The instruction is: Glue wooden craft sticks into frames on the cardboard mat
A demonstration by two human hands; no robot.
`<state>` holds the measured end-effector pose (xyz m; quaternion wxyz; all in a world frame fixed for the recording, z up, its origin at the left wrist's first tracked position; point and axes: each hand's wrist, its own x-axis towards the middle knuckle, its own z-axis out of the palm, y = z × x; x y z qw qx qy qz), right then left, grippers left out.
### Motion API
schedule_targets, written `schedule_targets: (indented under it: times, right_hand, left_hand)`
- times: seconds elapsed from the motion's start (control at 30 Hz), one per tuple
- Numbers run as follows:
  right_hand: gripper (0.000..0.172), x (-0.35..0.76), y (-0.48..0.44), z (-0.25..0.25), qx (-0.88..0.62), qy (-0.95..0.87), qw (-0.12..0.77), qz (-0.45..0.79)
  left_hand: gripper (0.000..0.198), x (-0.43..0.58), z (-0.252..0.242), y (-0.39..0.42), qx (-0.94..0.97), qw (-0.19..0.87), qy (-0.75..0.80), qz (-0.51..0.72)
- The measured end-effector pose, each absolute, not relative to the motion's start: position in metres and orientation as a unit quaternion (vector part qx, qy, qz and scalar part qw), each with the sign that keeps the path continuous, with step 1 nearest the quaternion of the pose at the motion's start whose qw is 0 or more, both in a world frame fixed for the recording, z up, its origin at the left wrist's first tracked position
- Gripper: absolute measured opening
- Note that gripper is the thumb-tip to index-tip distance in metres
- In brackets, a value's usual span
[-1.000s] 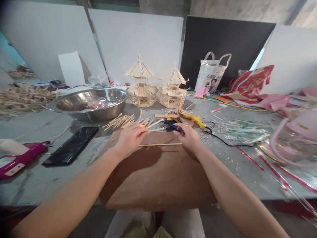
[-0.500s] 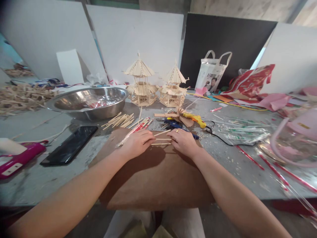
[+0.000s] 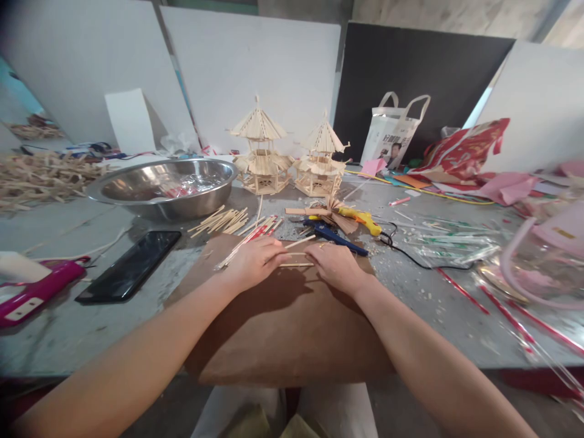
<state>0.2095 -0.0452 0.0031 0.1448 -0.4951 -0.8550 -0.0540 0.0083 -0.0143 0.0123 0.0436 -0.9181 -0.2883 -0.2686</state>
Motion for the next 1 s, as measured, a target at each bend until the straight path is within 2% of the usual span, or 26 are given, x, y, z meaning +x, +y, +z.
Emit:
schedule_targets:
  times: [0.07, 0.2, 0.37, 0.6, 1.0]
  right_hand:
    - [0.026, 0.213, -0.044, 0.005, -0.531, -0.835, 0.143, -0.035]
    - [0.026, 0.223, -0.041, 0.007, -0.577, -0.806, 0.133, -0.002]
    - [0.022, 0.233, -0.038, 0.005, -0.573, -0.814, 0.081, 0.048]
    - [0.023, 0.236, -0.032, -0.001, -0.563, -0.82, 0.066, 0.074]
    - [0.023, 0.235, -0.029, -0.003, -0.563, -0.821, 0.051, 0.082]
  left_hand:
    - [0.031, 0.003, 0.014, -0.01, -0.905, 0.038, -0.318, -0.28]
    - [0.027, -0.007, 0.015, -0.001, -0.905, 0.003, -0.369, -0.212]
    - [0.02, -0.01, 0.016, 0.003, -0.916, -0.025, -0.377, -0.132]
    - [0.014, -0.011, 0.013, 0.006, -0.92, -0.029, -0.385, -0.066]
    - [0.015, -0.012, 0.007, 0.01, -0.922, -0.019, -0.384, -0.047]
